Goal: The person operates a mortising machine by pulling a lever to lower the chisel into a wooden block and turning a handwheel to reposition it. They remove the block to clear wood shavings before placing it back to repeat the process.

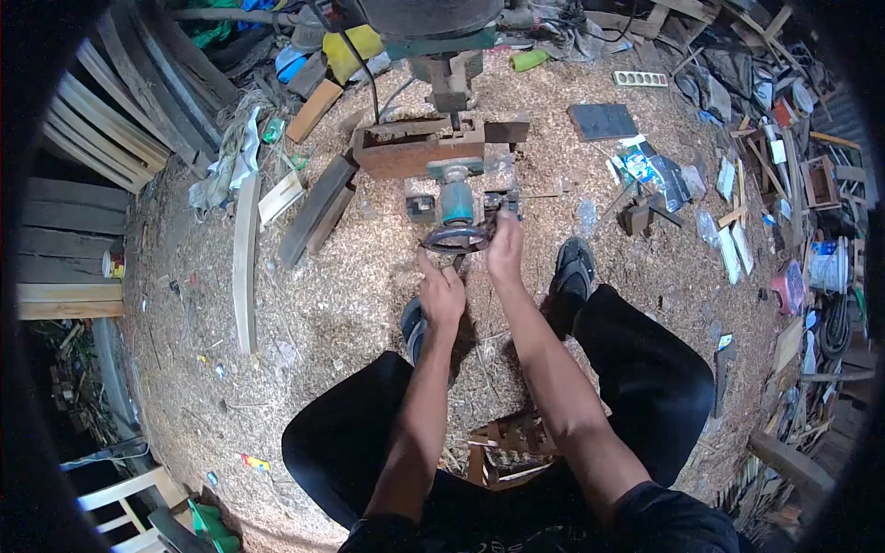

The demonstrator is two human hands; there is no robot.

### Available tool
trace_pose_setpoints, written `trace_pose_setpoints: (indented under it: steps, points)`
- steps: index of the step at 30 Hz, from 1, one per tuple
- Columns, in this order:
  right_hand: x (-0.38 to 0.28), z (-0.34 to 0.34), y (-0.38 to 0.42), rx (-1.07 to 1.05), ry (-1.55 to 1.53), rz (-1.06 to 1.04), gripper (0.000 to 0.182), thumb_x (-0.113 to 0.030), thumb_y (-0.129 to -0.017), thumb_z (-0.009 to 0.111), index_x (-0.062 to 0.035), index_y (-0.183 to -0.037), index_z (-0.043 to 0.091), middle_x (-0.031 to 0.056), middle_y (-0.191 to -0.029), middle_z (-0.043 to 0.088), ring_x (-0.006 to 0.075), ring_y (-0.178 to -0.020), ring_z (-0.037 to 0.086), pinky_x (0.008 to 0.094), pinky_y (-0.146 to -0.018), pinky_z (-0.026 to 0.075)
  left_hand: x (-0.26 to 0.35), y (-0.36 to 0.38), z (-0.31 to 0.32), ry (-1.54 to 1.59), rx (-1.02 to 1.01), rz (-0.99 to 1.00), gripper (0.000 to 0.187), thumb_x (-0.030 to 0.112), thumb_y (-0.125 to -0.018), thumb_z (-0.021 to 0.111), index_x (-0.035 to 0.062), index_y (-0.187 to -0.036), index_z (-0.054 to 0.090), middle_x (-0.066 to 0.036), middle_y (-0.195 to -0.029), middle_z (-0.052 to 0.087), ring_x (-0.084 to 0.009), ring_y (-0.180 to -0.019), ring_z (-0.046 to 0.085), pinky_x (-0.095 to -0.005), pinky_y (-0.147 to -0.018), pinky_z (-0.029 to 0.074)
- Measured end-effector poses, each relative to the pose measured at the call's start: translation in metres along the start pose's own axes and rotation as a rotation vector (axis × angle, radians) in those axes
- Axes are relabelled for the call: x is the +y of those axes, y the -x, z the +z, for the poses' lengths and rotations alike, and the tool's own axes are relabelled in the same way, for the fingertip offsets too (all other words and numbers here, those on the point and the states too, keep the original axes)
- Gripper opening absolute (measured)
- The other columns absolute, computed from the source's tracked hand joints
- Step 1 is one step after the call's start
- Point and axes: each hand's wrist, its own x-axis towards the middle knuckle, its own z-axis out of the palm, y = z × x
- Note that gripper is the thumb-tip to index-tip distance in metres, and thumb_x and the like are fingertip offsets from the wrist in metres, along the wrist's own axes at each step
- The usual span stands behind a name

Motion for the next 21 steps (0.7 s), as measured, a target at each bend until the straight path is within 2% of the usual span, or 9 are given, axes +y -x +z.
trace_pose_setpoints:
  steps: [1,4,5,8,9,15,18,19,21]
  points:
    - [-0.017,-0.005,0.006,0.148,0.057,0.004,0.038,-0.037,-0.101,0.05,-0.0007,-0.098,0.059,0.01,-0.088,0.059,0.0155,-0.082,0.053,0.0313,-0.073,0.044,0.002,-0.001,-0.004,0.008,-0.003,0.012,0.061,0.026,-0.093,0.043,0.0015,-0.147,0.025,-0.035,-0.081,0.063,-0.0534,-0.078,0.061,-0.0597,-0.074,0.047]
    - [0.025,-0.023,-0.014,0.263,-0.261,0.491,0.04,-0.037,-0.1,0.054,0.0023,-0.102,0.059,0.0073,-0.088,0.059,0.0152,-0.08,0.052,0.0309,-0.073,0.045,0.042,-0.002,-0.043,0.196,-0.172,-0.216,0.063,0.037,-0.1,0.035,0.0015,-0.15,0.021,-0.038,-0.128,0.05,-0.0507,-0.12,0.049,-0.0512,-0.103,0.037]
    - [0.022,-0.041,-0.023,-0.015,-0.349,0.719,0.028,-0.027,-0.1,0.055,0.0006,-0.107,0.056,0.0125,-0.09,0.064,0.0213,-0.083,0.066,0.0298,-0.071,0.054,0.02,-0.009,-0.026,0.162,-0.046,-0.104,0.067,0.048,-0.102,0.031,0.0039,-0.152,0.02,-0.032,-0.145,0.036,-0.0479,-0.133,0.038,-0.0472,-0.111,0.031]
    - [0.033,-0.037,-0.036,-0.154,-0.505,0.799,0.033,-0.026,-0.098,0.06,0.0058,-0.108,0.057,0.0158,-0.094,0.067,0.0226,-0.085,0.067,0.0303,-0.07,0.056,0.046,-0.024,-0.027,0.214,-0.051,0.072,0.067,0.041,-0.098,0.047,0.002,-0.147,0.025,-0.033,-0.143,0.035,-0.0502,-0.131,0.037,-0.0515,-0.111,0.03]
    - [0.038,-0.032,-0.038,-0.045,-0.623,0.859,0.037,-0.027,-0.097,0.061,0.0083,-0.105,0.057,0.0147,-0.092,0.068,0.0223,-0.083,0.067,0.0306,-0.07,0.056,0.052,-0.026,-0.027,0.234,-0.051,0.123,0.068,0.039,-0.096,0.053,0.0014,-0.146,0.026,-0.033,-0.142,0.035,-0.051,-0.13,0.036,-0.0529,-0.111,0.029]
    - [0.075,-0.038,-0.045,-0.149,-0.719,0.891,0.045,-0.023,-0.089,0.072,0.0077,-0.115,0.053,0.0185,-0.103,0.063,0.0245,-0.088,0.066,0.0327,-0.08,0.055,0.051,-0.028,-0.02,0.19,0.013,0.18,0.059,0.035,-0.097,0.056,-0.0035,-0.136,0.034,-0.029,-0.131,0.043,-0.0435,-0.123,0.045,-0.0479,-0.105,0.035]
    - [0.033,-0.02,-0.044,-0.011,0.249,0.545,0.055,-0.013,-0.08,0.079,0.0061,-0.118,0.044,0.0162,-0.099,0.062,0.0225,-0.089,0.062,0.0324,-0.078,0.052,0.049,-0.03,-0.017,0.206,0.012,0.188,0.061,0.037,-0.097,0.056,-0.0034,-0.136,0.034,-0.028,-0.131,0.043,-0.0427,-0.123,0.044,-0.0476,-0.105,0.035]
    - [0.006,-0.01,-0.036,0.016,0.356,0.408,0.061,-0.005,-0.073,0.081,0.0039,-0.114,0.036,0.0163,-0.099,0.06,0.0211,-0.091,0.058,0.0316,-0.076,0.05,0.048,-0.03,-0.017,0.209,0.01,0.189,0.061,0.038,-0.097,0.056,-0.0033,-0.136,0.034,-0.028,-0.131,0.043,-0.0423,-0.123,0.044,-0.0475,-0.104,0.035]
    - [0.032,-0.006,-0.025,0.091,0.398,0.094,0.058,-0.001,-0.072,0.081,0.0026,-0.109,0.036,0.0146,-0.096,0.058,0.0205,-0.087,0.056,0.032,-0.075,0.049,0.053,-0.029,-0.019,0.246,0.009,0.149,0.059,0.034,-0.094,0.06,-0.0004,-0.135,0.035,-0.029,-0.129,0.043,-0.0448,-0.122,0.044,-0.0496,-0.103,0.036]
